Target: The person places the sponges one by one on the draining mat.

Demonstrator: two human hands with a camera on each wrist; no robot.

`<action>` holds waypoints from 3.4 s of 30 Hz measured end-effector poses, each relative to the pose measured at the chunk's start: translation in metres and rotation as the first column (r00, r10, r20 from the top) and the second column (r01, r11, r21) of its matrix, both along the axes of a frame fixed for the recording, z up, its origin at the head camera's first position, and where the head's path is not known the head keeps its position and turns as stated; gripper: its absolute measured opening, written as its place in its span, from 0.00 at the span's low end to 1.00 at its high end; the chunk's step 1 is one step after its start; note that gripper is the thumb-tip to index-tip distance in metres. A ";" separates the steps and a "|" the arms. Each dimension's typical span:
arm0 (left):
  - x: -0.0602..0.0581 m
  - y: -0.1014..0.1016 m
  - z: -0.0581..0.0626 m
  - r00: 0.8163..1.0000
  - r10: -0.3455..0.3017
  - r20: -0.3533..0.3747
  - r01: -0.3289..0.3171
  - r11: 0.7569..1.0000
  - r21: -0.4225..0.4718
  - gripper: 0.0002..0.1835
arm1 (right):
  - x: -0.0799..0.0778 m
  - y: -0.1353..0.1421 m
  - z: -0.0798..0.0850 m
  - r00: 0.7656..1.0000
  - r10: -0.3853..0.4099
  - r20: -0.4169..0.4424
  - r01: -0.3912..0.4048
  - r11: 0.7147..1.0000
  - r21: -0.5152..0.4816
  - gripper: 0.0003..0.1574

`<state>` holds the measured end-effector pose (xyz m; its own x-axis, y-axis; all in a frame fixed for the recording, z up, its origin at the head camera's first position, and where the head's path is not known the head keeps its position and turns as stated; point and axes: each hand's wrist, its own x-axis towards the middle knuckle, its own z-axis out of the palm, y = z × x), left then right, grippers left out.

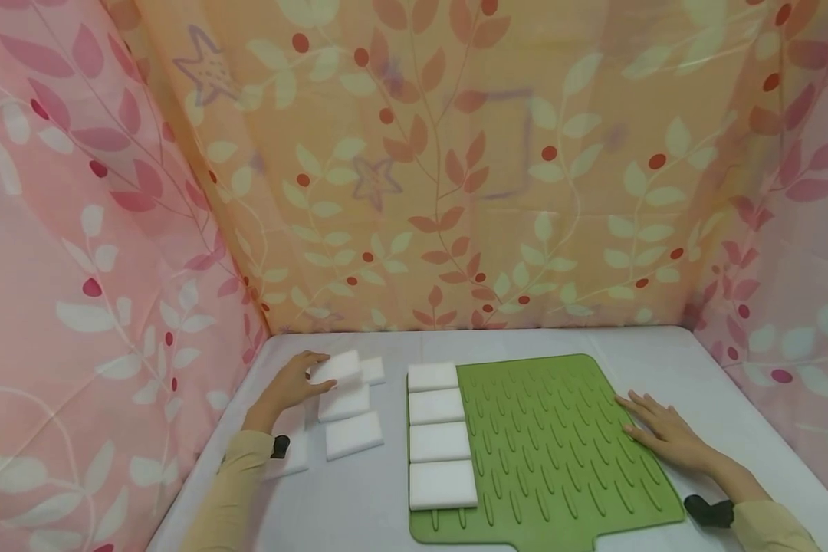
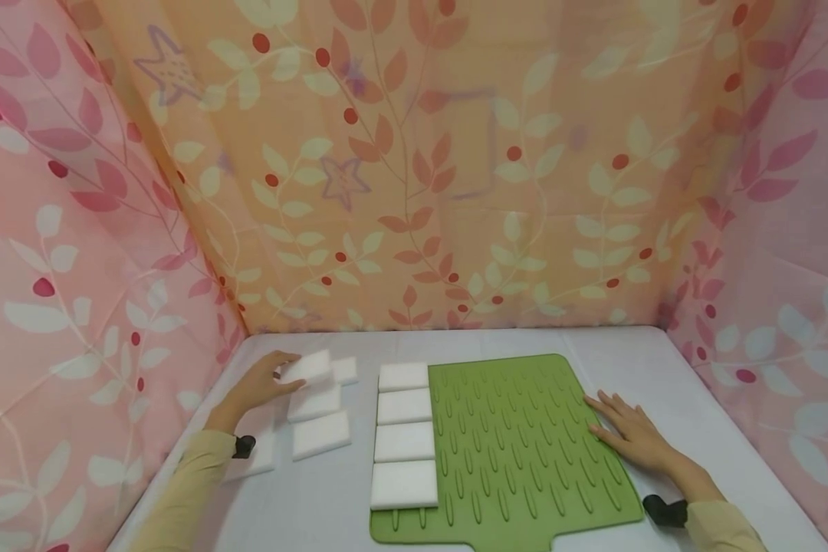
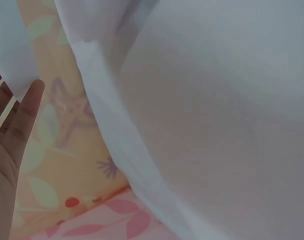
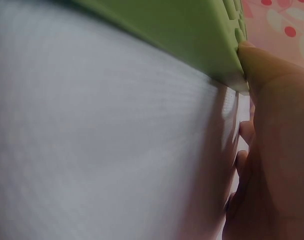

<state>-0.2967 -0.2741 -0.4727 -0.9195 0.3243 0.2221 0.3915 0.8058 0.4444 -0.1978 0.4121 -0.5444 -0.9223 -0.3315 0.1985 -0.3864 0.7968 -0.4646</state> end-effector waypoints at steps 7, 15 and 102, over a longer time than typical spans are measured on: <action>-0.001 0.017 0.002 0.999 -0.023 0.028 0.023 1.000 -0.004 0.32 | -0.001 0.001 -0.003 1.000 -0.001 0.012 0.001 1.000 0.002 0.35; -0.001 0.040 0.002 0.998 -0.066 -0.019 0.066 0.998 0.000 0.32 | -0.001 0.001 -0.002 1.000 0.004 -0.013 -0.004 1.000 0.000 0.34; -0.028 0.200 0.001 0.966 -0.254 -0.046 0.243 0.955 -0.173 0.36 | -0.003 0.003 -0.004 1.000 0.008 -0.009 -0.008 1.000 0.012 0.34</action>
